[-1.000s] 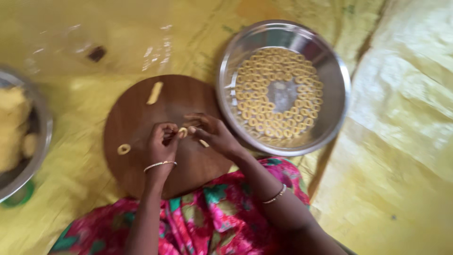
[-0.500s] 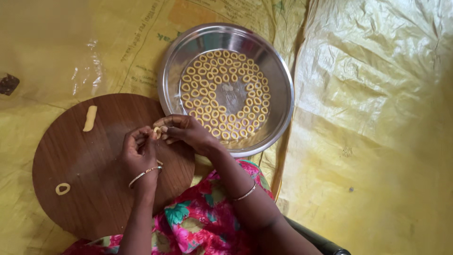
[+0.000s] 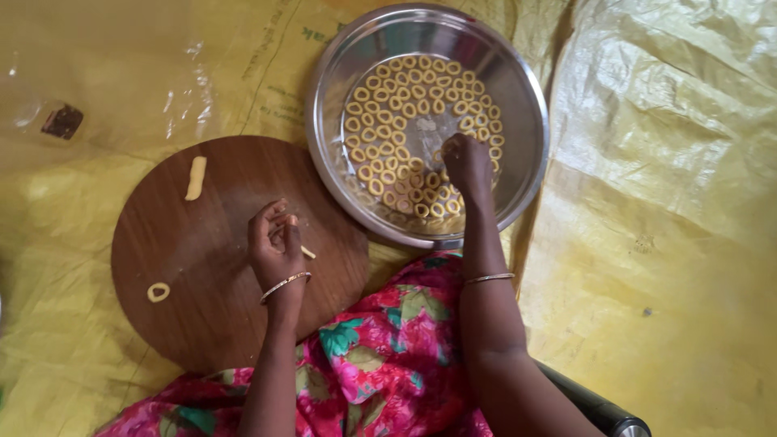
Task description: The person rolls small pieces of yellow dough into thin ropes on a wooden board, then joins the ends to form small rings. The finished rings are placed into a large metal tray. The process is repeated continuously.
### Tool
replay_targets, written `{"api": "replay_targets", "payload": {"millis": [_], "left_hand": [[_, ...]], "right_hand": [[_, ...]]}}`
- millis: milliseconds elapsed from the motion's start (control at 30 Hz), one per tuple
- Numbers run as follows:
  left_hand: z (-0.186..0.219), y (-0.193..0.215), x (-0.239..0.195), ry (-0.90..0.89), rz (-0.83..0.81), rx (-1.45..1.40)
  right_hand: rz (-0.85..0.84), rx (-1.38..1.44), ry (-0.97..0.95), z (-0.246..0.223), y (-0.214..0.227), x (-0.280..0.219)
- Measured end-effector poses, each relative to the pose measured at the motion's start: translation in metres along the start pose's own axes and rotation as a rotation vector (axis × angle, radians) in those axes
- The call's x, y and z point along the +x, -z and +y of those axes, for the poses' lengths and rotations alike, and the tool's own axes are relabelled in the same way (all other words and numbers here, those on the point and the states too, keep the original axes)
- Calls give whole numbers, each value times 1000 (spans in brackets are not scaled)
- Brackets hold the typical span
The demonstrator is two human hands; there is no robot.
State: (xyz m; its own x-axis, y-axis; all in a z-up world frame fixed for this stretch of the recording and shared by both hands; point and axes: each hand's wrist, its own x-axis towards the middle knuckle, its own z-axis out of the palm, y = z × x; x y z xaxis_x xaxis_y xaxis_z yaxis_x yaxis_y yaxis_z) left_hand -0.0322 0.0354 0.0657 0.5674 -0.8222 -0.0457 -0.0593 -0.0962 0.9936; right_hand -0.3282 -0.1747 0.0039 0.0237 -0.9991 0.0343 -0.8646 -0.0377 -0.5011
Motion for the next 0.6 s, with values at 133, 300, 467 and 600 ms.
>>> {"api": "replay_targets", "payload": {"millis": [133, 300, 467, 600], "left_hand": [[-9, 6, -3, -66, -5, 26], [-8, 15, -4, -40, 3, 45], [-7, 20, -3, -49, 15, 1], [-6, 26, -2, -85, 17, 34]], "right_hand": [[-78, -96, -25, -3, -9, -7], [-109, -232, -88, -7, -16, -3], [-65, -290, 9, 6, -22, -5], [-22, -313, 93, 9, -27, -6]]}}
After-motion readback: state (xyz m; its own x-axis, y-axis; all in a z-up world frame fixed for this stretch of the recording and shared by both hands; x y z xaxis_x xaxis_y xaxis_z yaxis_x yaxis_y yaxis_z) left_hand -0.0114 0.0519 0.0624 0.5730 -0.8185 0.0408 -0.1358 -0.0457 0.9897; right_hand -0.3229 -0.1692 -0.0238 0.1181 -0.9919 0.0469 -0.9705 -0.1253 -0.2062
